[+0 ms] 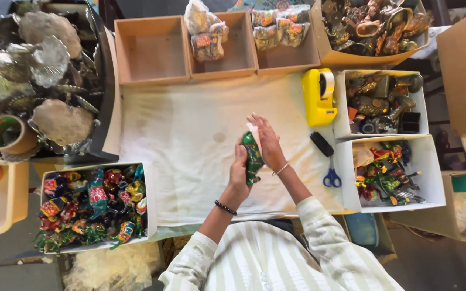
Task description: The person cleans a small green decorative elephant statue by wiping it with a white cloth.
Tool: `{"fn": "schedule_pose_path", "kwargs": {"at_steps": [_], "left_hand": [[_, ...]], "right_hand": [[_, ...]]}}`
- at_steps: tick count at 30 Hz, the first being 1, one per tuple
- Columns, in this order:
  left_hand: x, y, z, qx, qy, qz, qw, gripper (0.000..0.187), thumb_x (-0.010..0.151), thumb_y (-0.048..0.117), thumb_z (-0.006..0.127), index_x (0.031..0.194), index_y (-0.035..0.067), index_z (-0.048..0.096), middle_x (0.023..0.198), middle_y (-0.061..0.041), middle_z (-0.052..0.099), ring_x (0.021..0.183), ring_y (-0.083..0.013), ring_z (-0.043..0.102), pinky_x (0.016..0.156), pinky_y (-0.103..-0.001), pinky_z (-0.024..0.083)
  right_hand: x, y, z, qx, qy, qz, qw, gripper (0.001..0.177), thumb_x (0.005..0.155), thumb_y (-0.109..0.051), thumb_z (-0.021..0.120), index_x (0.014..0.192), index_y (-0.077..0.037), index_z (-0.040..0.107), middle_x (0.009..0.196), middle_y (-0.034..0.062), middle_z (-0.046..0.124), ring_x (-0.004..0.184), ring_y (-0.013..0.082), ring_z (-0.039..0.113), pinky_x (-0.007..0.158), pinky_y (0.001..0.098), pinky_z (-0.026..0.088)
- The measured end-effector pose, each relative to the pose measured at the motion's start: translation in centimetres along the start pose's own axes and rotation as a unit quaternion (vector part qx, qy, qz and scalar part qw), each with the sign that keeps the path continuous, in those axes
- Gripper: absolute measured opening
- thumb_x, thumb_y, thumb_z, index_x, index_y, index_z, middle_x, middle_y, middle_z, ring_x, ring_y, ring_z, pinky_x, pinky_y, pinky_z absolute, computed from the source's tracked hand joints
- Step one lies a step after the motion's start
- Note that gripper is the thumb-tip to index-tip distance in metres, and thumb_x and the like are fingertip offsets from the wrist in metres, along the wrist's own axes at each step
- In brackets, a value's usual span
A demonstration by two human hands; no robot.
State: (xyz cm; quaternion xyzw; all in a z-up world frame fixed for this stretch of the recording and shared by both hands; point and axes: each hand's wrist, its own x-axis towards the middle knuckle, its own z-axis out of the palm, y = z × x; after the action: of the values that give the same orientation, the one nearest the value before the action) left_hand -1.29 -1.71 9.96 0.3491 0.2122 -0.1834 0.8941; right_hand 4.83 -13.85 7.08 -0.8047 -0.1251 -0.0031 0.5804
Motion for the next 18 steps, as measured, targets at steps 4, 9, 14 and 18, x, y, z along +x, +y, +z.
{"fn": "schedule_pose_path", "kwargs": {"at_steps": [4, 9, 14, 18], "left_hand": [[3.4, -1.8, -2.4, -0.102, -0.027, 0.04, 0.994, 0.047, 0.108, 0.035, 0.034, 0.152, 0.018, 0.04, 0.139, -0.002, 0.061, 0.119, -0.012, 0.064, 0.098, -0.03, 0.055], [3.7, -3.4, -3.7, -0.014, 0.003, 0.01, 1.0, 0.047, 0.112, 0.032, 0.035, 0.154, 0.013, 0.046, 0.128, -0.009, 0.061, 0.104, -0.0165, 0.059, 0.084, -0.035, 0.05], [0.5, 0.8, -3.1, -0.013, -0.078, 0.063, 0.995, 0.045, 0.109, 0.029, 0.038, 0.151, 0.012, 0.045, 0.133, -0.007, 0.063, 0.105, -0.0151, 0.066, 0.094, -0.033, 0.053], [2.5, -0.5, -6.6, -0.085, -0.113, 0.076, 0.987, 0.05, 0.112, 0.04, 0.042, 0.148, 0.005, 0.046, 0.128, -0.013, 0.064, 0.1, -0.0216, 0.067, 0.093, -0.037, 0.056]], "right_hand": [[-1.9, -3.7, 2.0, -0.362, 0.017, -0.115, 0.925, 0.054, 0.104, -0.031, 0.049, 0.152, -0.008, 0.054, 0.16, 0.0222, 0.044, 0.147, 0.0364, 0.039, 0.107, 0.05, 0.03], [1.8, -2.5, 1.7, -0.253, 0.081, -0.08, 0.961, 0.028, 0.102, -0.031, 0.057, 0.115, -0.015, 0.075, 0.115, 0.0136, 0.073, 0.102, 0.0244, 0.07, 0.081, 0.0338, 0.049], [4.1, 3.9, -1.9, -0.194, 0.042, 0.026, 0.98, 0.043, 0.106, -0.033, 0.069, 0.078, 0.0, 0.076, 0.062, 0.0172, 0.058, 0.051, 0.0225, 0.052, 0.052, 0.0371, 0.042], [2.8, 2.3, -3.9, 0.027, 0.021, 0.039, 0.999, 0.037, 0.107, -0.034, 0.063, 0.086, -0.008, 0.079, 0.083, 0.0123, 0.074, 0.075, 0.0206, 0.063, 0.066, 0.0366, 0.05]]}}
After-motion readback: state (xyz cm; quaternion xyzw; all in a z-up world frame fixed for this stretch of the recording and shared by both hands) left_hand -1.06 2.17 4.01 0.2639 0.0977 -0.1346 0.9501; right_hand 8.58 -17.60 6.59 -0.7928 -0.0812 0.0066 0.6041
